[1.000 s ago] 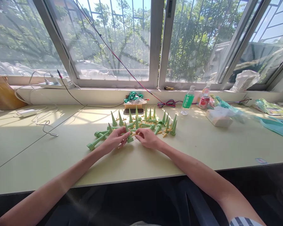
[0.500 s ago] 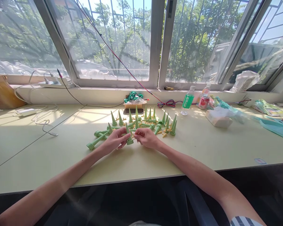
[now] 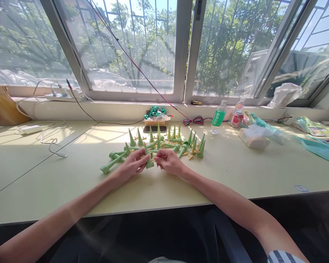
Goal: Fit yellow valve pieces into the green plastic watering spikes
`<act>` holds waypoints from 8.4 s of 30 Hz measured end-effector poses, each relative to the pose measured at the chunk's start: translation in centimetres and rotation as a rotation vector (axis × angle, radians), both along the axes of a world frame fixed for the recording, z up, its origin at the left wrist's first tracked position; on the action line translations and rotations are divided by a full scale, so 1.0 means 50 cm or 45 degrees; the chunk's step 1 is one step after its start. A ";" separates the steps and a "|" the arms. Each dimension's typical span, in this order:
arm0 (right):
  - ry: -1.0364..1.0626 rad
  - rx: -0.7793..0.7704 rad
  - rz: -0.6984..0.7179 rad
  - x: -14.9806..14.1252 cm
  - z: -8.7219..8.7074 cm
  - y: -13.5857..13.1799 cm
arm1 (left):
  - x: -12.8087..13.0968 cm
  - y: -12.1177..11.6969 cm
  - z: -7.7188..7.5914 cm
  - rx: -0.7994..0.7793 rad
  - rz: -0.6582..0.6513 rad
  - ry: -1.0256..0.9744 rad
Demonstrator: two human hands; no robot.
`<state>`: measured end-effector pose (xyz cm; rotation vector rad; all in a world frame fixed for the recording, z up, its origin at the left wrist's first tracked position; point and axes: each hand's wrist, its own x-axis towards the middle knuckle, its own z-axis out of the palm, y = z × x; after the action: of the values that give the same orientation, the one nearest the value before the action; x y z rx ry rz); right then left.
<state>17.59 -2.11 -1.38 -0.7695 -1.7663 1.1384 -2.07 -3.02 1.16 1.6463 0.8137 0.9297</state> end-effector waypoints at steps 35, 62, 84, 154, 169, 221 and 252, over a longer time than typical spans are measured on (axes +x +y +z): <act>0.070 -0.047 0.046 -0.012 -0.003 -0.005 | -0.020 0.021 -0.014 -0.081 -0.213 -0.013; 0.092 -0.069 -0.014 -0.026 -0.009 -0.012 | -0.030 0.034 -0.009 -0.030 -0.176 0.040; -0.431 0.425 -0.166 -0.007 0.007 -0.003 | -0.044 0.052 -0.006 0.171 -0.089 0.256; -0.360 0.479 0.040 -0.027 -0.003 -0.025 | -0.025 0.045 -0.021 0.491 0.168 0.378; -0.346 0.475 0.035 -0.028 -0.006 -0.024 | -0.022 0.046 -0.019 0.494 0.174 0.363; -0.509 0.401 -0.289 0.004 0.012 -0.003 | -0.011 0.034 -0.026 0.574 0.209 0.477; -0.503 0.280 -0.251 0.011 0.026 -0.004 | -0.030 0.037 0.000 0.556 0.094 0.528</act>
<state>18.14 -2.29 -0.06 -1.0587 -2.0425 0.6783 -3.55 -1.17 1.15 2.2512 1.0024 0.8689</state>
